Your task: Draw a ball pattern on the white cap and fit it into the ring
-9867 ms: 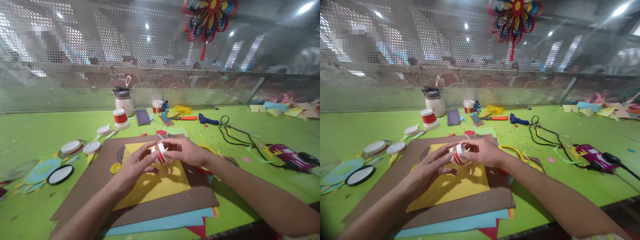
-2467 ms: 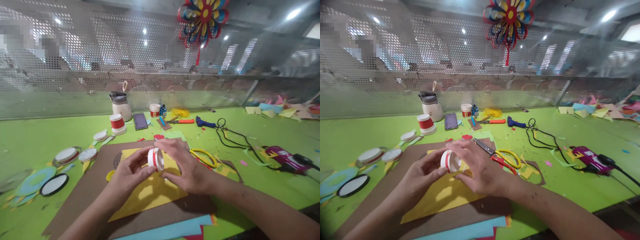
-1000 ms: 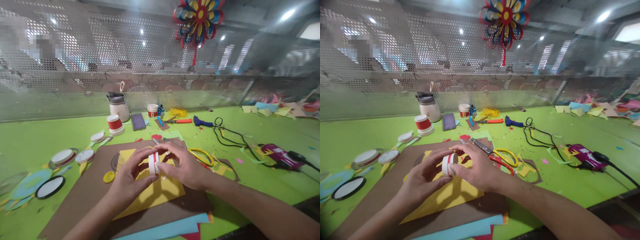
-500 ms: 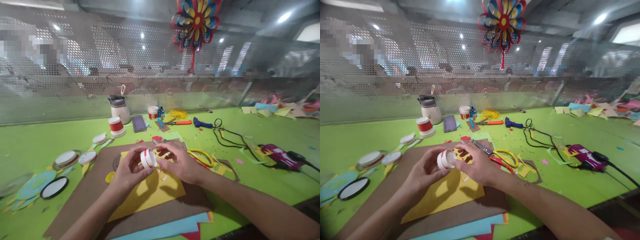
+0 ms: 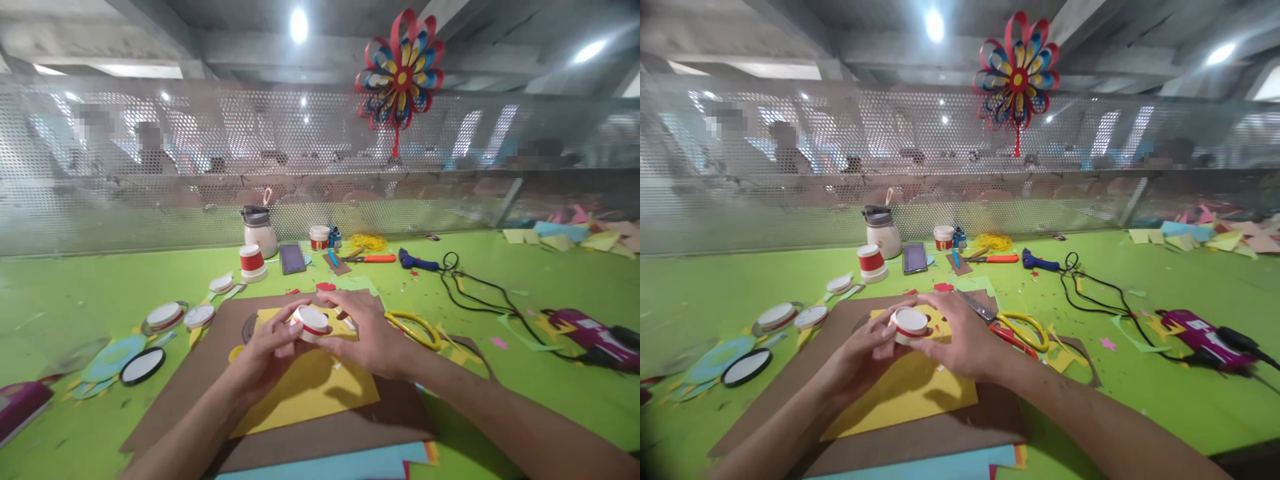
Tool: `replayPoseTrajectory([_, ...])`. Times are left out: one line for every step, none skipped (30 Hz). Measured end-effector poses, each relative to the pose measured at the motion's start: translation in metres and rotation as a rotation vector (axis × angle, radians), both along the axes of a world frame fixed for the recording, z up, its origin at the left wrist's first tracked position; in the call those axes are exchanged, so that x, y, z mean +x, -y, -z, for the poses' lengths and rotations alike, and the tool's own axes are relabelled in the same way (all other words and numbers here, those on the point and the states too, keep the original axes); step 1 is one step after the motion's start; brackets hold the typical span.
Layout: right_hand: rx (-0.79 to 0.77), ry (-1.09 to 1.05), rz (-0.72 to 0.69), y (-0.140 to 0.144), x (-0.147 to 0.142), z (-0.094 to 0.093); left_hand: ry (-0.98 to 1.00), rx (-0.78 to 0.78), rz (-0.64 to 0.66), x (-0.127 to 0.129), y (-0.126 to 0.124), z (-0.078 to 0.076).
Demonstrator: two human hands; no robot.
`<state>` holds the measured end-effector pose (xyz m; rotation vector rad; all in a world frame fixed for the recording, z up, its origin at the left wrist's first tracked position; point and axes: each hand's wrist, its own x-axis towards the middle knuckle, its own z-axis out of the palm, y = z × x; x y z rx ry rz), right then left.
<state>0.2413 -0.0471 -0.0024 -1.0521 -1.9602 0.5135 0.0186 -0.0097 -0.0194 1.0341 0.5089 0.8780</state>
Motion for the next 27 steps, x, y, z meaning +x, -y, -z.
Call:
replayPoseTrajectory([0.011,-0.008,-0.023,0.001,-0.001,-0.002,0.011,-0.005,0.03,0.001,0.001,0.0])
replayPoseTrajectory([0.018,-0.025,-0.044,0.002,-0.002,-0.003,0.028,-0.009,0.063,0.002,0.002,0.001])
replayPoseTrajectory([0.022,-0.045,-0.063,0.003,-0.003,-0.004,0.05,-0.011,0.094,0.003,0.003,0.001])
replayPoseTrajectory([0.021,-0.065,-0.08,0.004,-0.004,-0.004,0.072,-0.015,0.125,0.005,0.003,0.001])
replayPoseTrajectory([0.011,-0.083,-0.092,0.005,-0.005,-0.004,0.092,-0.019,0.151,0.006,0.003,0.001])
replayPoseTrajectory([-0.01,-0.103,-0.097,0.005,-0.006,-0.004,0.104,-0.025,0.17,0.006,0.003,0.002])
replayPoseTrajectory([-0.042,-0.126,-0.098,0.005,-0.006,-0.004,0.11,-0.033,0.182,0.007,0.003,0.002])
replayPoseTrajectory([-0.08,-0.15,-0.098,0.005,-0.006,-0.004,0.116,-0.041,0.193,0.008,0.003,0.002])
replayPoseTrajectory([-0.118,-0.176,-0.101,0.005,-0.006,-0.003,0.127,-0.049,0.201,0.008,0.003,0.002])
replayPoseTrajectory([-0.148,-0.202,-0.103,0.004,-0.006,-0.003,0.141,-0.061,0.205,0.008,0.002,0.003])
replayPoseTrajectory([-0.168,-0.224,-0.11,0.004,-0.006,-0.004,0.156,-0.075,0.203,0.007,0.002,0.002])
replayPoseTrajectory([-0.177,-0.238,-0.122,0.004,-0.006,-0.004,0.166,-0.093,0.198,0.007,0.002,0.002])
replayPoseTrajectory([-0.181,-0.24,-0.137,0.003,-0.006,-0.005,0.17,-0.11,0.187,0.007,0.002,0.001])
replayPoseTrajectory([-0.179,-0.237,-0.153,0.003,-0.006,-0.006,0.164,-0.126,0.174,0.006,0.002,0.0])
replayPoseTrajectory([-0.178,-0.231,-0.164,0.004,-0.007,-0.007,0.152,-0.139,0.159,0.006,0.002,-0.001])
replayPoseTrajectory([-0.179,-0.226,-0.169,0.004,-0.007,-0.009,0.137,-0.148,0.145,0.006,0.003,-0.002])
replayPoseTrajectory([-0.183,-0.222,-0.168,0.005,-0.007,-0.009,0.123,-0.154,0.129,0.007,0.004,-0.003])
replayPoseTrajectory([-0.187,-0.222,-0.159,0.005,-0.008,-0.01,0.112,-0.161,0.115,0.008,0.004,-0.004])
replayPoseTrajectory([-0.188,-0.225,-0.146,0.006,-0.008,-0.01,0.105,-0.167,0.104,0.01,0.005,-0.004])
replayPoseTrajectory([-0.188,-0.228,-0.134,0.006,-0.008,-0.01,0.102,-0.172,0.097,0.011,0.006,-0.005])
replayPoseTrajectory([-0.187,-0.23,-0.126,0.006,-0.008,-0.009,0.105,-0.176,0.093,0.013,0.006,-0.005])
replayPoseTrajectory([-0.187,-0.229,-0.125,0.006,-0.008,-0.009,0.111,-0.179,0.091,0.014,0.007,-0.005])
replayPoseTrajectory([-0.19,-0.227,-0.129,0.006,-0.008,-0.009,0.116,-0.184,0.09,0.015,0.007,-0.005])
replayPoseTrajectory([-0.199,-0.229,-0.137,0.005,-0.007,-0.009,0.118,-0.191,0.09,0.016,0.007,-0.005])
replayPoseTrajectory([-0.209,-0.233,-0.147,0.004,-0.006,-0.009,0.117,-0.201,0.088,0.016,0.006,-0.005])
replayPoseTrajectory([-0.216,-0.24,-0.154,0.004,-0.005,-0.009,0.116,-0.214,0.086,0.015,0.005,-0.005])
replayPoseTrajectory([-0.216,-0.249,-0.158,0.003,-0.004,-0.009,0.113,-0.23,0.083,0.014,0.005,-0.005])
